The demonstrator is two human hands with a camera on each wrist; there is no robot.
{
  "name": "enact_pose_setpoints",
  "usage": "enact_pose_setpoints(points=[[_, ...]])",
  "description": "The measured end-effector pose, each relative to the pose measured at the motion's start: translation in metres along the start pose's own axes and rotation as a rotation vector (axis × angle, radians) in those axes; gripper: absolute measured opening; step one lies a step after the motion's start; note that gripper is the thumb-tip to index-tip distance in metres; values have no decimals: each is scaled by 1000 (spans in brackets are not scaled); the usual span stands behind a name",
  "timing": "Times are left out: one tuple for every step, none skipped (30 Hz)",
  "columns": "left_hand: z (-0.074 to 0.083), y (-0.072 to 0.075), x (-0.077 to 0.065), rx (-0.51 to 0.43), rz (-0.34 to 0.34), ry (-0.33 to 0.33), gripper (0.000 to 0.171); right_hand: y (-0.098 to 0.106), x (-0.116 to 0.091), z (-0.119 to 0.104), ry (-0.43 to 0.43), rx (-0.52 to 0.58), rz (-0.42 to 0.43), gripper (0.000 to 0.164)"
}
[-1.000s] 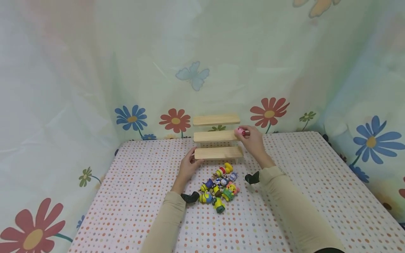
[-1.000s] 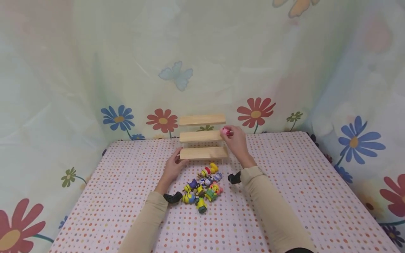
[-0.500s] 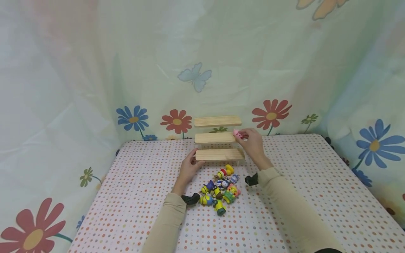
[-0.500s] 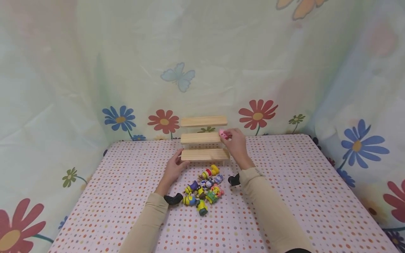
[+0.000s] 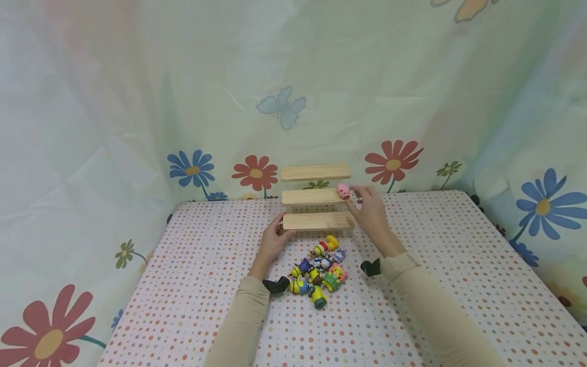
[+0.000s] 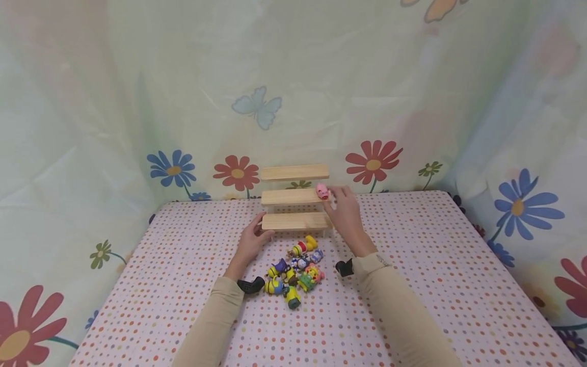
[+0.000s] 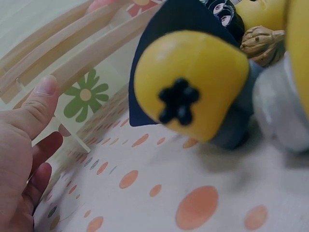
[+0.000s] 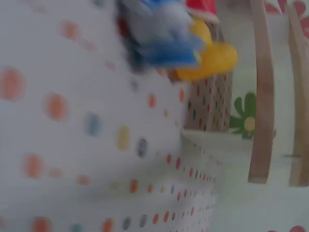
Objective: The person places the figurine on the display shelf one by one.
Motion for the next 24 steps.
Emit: enact_pose_setpoints(points=[[0, 0, 0, -3, -3, 3, 79, 0, -8, -2, 26, -21, -47, 31], [1, -1, 0, -3, -2, 6, 79, -1, -16, -5, 52, -36, -115, 27], [1, -1, -1, -3, -1, 7, 79, -3, -25, -7, 69, -57, -197, 24], [2, 0, -1, -4, 0, 9, 80, -6, -32, -9, 78, -75, -280, 23], [3, 0, -1, -4, 3, 12, 80, -8, -39, -11, 73, -89, -360, 23], [3, 0, -1, -1, 5, 16, 80, -10, -45, -12, 53, -99, -426, 24], [3, 0, -1, 0, 6, 18, 80, -13, -50, -12, 34, -115, -474, 26], [3, 1, -1, 5, 6, 19, 79, -14, -54, -13, 13, -124, -510, 29], [3, 1, -2, 4, 4, 18, 79, -15, -57, -12, -20, -128, -535, 31], [4, 1, -1, 3, 3, 17, 79, -17, -59, -13, -42, -130, -554, 32], [4, 2, -1, 4, 2, 16, 79, -18, -61, -12, -61, -128, -571, 34], [4, 2, -1, 3, 0, 12, 79, -20, -63, -12, -79, -125, -590, 35], [4, 3, 0, 1, -3, 9, 79, -21, -64, -11, -94, -122, -604, 37], [4, 3, 0, 3, -4, 8, 78, -23, -65, -11, -104, -121, -616, 38], [4, 3, 0, 0, -7, 4, 78, -24, -66, -10, -116, -118, -626, 39], [4, 3, 0, 3, -8, 3, 78, -25, -67, -9, -121, -117, -630, 40], [4, 3, 0, 5, -8, -1, 78, -26, -68, -8, -133, -113, -631, 40], [4, 2, 0, 6, -9, -4, 78, -27, -69, -7, -143, -110, -629, 39], [4, 2, 0, 7, -9, -7, 78, -27, -69, -7, -150, -105, -621, 38], [4, 2, 0, 8, -8, -8, 78, -28, -70, -7, -156, -99, -612, 35], [4, 1, 0, 8, -8, -9, 78, -28, -71, -7, -161, -90, -603, 33], [4, 1, 0, 8, -7, -9, 77, -28, -71, -7, -167, -74, -592, 30], [4, 1, -1, 7, -6, -8, 77, -28, -72, -7, -171, -57, -584, 27], [4, 1, -1, 6, -6, -6, 77, -28, -73, -8, -172, -39, -577, 25]])
Point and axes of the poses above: each hand's wrist, its own x-axis towards the middle knuckle, its own y-axis out of the back of the hand, z = x × y, the point moved 2 cm from there along x, towards the middle knuckle, and after that the axes turned 3 degrees about x, right-handed, at the moved point
